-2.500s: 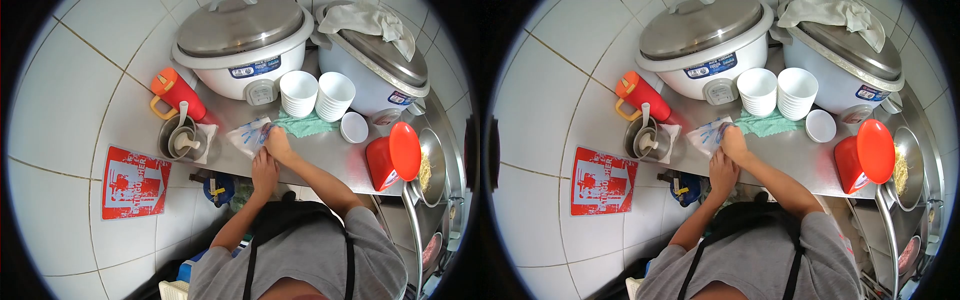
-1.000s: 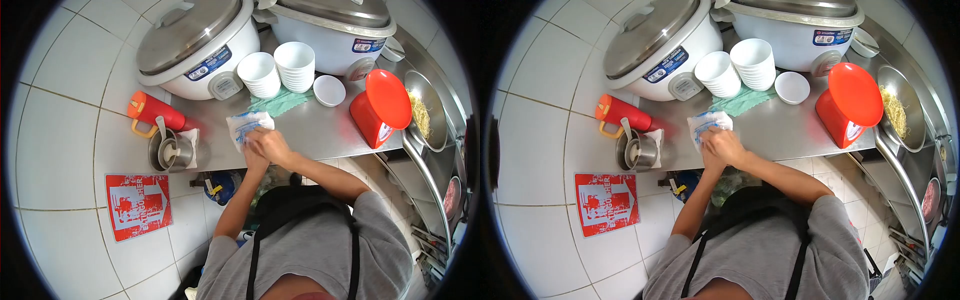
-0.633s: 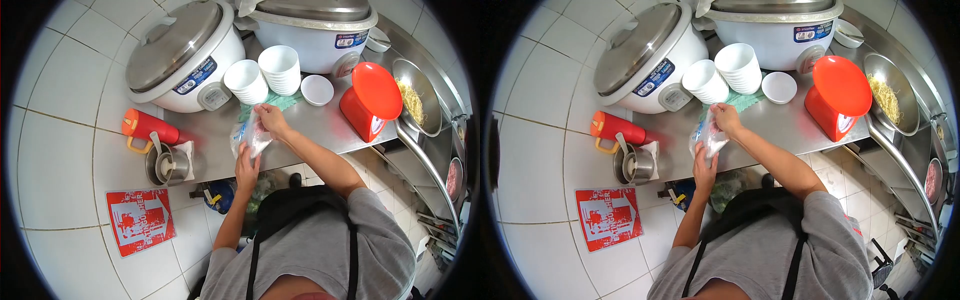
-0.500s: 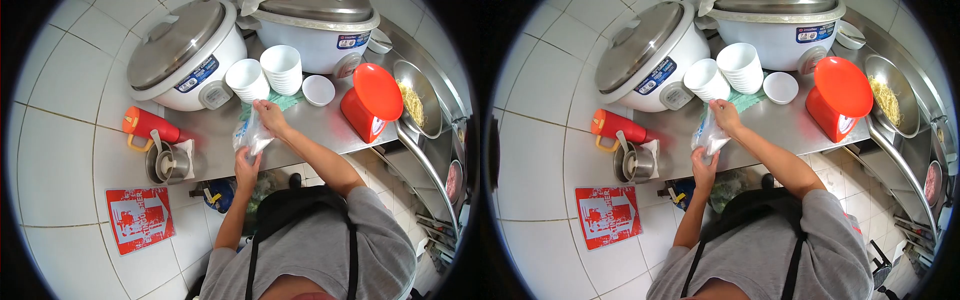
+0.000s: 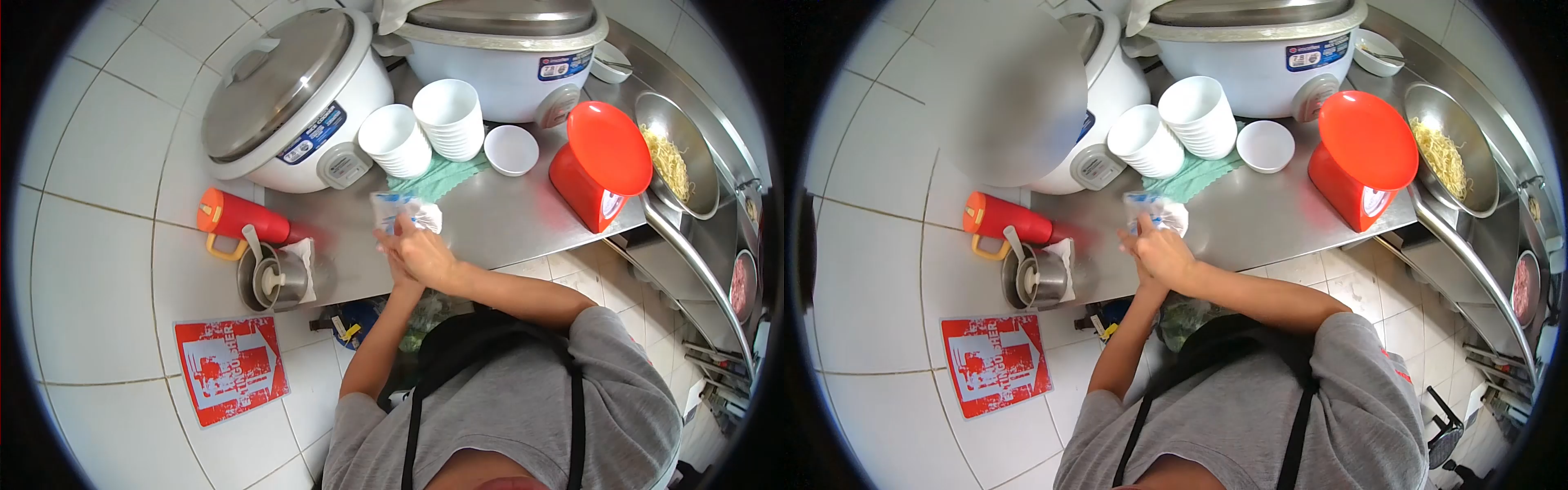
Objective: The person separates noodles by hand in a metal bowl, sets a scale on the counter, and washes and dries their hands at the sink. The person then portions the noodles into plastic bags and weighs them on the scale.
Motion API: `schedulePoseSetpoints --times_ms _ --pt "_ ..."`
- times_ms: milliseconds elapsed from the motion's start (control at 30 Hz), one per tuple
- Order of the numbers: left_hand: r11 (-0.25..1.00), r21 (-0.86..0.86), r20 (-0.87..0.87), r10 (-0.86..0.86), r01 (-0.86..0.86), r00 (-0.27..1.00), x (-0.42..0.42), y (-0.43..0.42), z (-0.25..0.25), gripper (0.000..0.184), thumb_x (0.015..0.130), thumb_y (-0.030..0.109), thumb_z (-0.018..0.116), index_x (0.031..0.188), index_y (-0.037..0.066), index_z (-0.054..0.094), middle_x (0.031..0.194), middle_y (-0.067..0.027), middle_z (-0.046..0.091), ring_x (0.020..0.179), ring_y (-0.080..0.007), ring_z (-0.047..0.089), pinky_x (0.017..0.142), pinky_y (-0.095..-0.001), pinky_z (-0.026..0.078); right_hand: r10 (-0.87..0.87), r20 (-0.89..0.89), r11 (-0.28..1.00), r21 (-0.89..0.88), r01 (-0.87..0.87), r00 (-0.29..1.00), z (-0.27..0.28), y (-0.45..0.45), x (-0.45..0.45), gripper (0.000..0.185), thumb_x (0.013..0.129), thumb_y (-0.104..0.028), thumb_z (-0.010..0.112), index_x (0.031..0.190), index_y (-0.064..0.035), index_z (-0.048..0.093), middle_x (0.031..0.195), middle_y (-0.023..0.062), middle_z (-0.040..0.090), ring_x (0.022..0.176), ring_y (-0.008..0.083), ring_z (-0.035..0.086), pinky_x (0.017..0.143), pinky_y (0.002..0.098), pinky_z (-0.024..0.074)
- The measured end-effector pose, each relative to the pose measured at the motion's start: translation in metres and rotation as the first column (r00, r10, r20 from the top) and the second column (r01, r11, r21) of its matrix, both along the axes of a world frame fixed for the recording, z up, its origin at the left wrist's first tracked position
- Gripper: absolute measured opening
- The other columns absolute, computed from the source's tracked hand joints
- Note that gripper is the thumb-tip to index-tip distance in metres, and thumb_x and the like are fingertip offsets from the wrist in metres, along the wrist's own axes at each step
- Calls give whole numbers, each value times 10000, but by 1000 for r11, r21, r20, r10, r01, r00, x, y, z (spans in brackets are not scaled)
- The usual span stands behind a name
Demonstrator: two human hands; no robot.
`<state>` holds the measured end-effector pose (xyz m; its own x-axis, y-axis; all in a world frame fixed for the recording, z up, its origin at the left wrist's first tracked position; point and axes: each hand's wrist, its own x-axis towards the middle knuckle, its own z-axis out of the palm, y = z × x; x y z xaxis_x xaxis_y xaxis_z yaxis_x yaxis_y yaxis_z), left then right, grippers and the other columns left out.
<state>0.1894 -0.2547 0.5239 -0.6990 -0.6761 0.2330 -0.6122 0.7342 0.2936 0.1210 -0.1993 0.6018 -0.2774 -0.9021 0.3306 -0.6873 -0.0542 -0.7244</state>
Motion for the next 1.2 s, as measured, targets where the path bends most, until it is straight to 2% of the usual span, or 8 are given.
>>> schedulePoseSetpoints --times_ms 367,500,667,767,800,900,1000,1200 --pt "982 -176 -140 -100 74 985 6 -28 -13 400 766 354 584 990 24 562 895 -177 595 762 -356 568 658 -425 462 462 401 887 -206 -413 791 44 61 26 234 837 -181 539 945 11 618 810 218 606 761 343 593 705 394 461" --pt "957 -232 -157 -214 175 964 4 -40 -6 419 776 381 575 982 15 576 908 -173 598 749 -353 570 653 -418 465 231 447 963 -233 -136 864 81 75 -34 247 829 -198 564 951 10 620 714 193 613 591 249 605 577 339 472" --pt "886 463 578 -279 -26 766 18 5 109 546 759 423 585 1057 -33 536 1032 -238 548 959 -391 515 790 -437 413 -277 583 943 15 331 764 114 161 -149 271 849 -264 560 793 -7 629 548 -1 510 504 48 441 471 218 360" --pt "885 345 187 -390 312 902 51 6 109 545 778 398 582 1109 -29 511 1032 -278 530 968 -406 503 816 -422 410 -443 701 817 59 573 559 104 225 -185 325 870 -290 529 697 -21 590 541 -38 472 504 35 395 459 207 312" --pt "816 565 546 -255 -125 798 26 16 154 643 791 403 561 1233 -28 380 1167 -270 461 1083 -383 445 891 -412 363 -467 750 764 76 641 467 102 242 -189 339 872 -307 521 695 -26 588 528 -36 475 508 29 378 459 206 291" --pt "945 318 81 50 -73 995 18 -1 92 680 799 436 533 1244 -47 355 1220 -261 426 1154 -376 388 950 -409 308 -637 605 616 29 787 477 72 287 -203 344 874 -313 518 700 -25 591 519 -32 477 507 29 369 471 205 291" --pt "963 133 345 178 -236 922 30 -18 38 701 816 458 493 1260 -58 325 1271 -252 380 1200 -373 334 986 -408 263 -687 618 549 96 830 383 73 325 -201 334 875 -305 519 734 -15 608 511 -31 481 502 33 365 475 208 293" --pt "752 596 189 -472 281 861 -76 130 147 441 851 262 513 1194 -7 454 1213 -229 462 1098 -325 478 888 -366 385 -728 613 361 -40 932 308 71 435 -230 296 873 -285 527 771 -23 617 525 -20 510 457 25 409 414 188 296"
